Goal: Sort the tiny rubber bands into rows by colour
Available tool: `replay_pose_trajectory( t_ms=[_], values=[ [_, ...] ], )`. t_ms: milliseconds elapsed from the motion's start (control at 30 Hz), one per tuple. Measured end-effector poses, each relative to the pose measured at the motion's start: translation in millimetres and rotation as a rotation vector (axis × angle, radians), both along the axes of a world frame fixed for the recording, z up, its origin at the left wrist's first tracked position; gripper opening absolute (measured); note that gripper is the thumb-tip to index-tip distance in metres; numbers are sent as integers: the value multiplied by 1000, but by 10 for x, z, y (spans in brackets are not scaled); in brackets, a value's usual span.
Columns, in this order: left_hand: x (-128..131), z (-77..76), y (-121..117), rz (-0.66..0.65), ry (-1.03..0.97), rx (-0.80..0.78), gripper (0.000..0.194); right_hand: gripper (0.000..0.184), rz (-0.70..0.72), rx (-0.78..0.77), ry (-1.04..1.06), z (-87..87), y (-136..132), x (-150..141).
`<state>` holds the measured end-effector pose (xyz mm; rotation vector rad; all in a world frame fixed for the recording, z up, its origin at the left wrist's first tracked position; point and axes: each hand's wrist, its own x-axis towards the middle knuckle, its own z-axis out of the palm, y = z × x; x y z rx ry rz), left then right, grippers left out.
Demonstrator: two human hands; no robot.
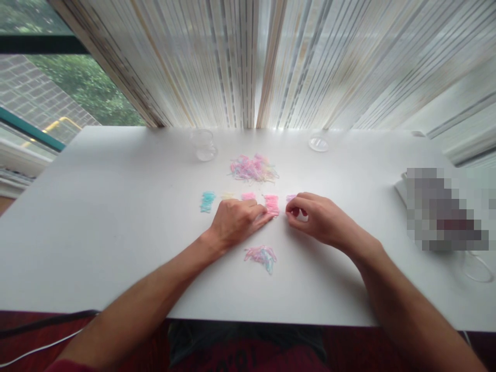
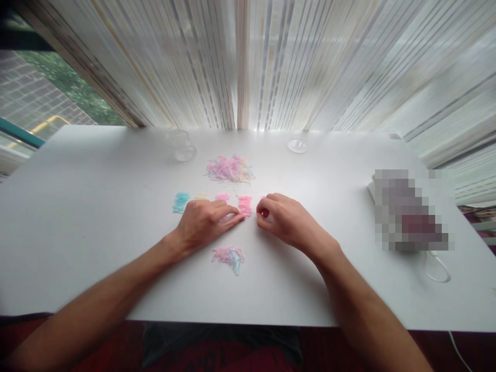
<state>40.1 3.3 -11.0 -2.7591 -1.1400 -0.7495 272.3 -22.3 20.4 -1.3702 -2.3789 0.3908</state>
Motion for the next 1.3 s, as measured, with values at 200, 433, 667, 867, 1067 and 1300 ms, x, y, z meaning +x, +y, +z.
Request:
replay_pose_trajectory(
  t_ms=[200, 433, 667, 867, 1067, 1300],
  values=[
    [10, 13, -16, 32, -30, 16, 25, 9, -39, 181, 107, -43, 16, -17],
    [9, 1, -18, 5, 21, 21, 27, 9, -8, 115, 15, -91, 21, -43],
    [6, 6, -14, -10, 40, 18, 30, 11, -20, 105, 0, -18, 2, -16],
    [5, 5, -11, -24, 50, 28, 27, 11, -29, 115, -17, -75, 16, -74],
    [-3, 26, -30, 2, -5, 27, 26, 11, -52, 80, -56, -66, 8, -57],
    [-6, 17, -44, 28, 10, -6, 33, 11, -76, 121, -43, -89, 15, -52]
  ],
)
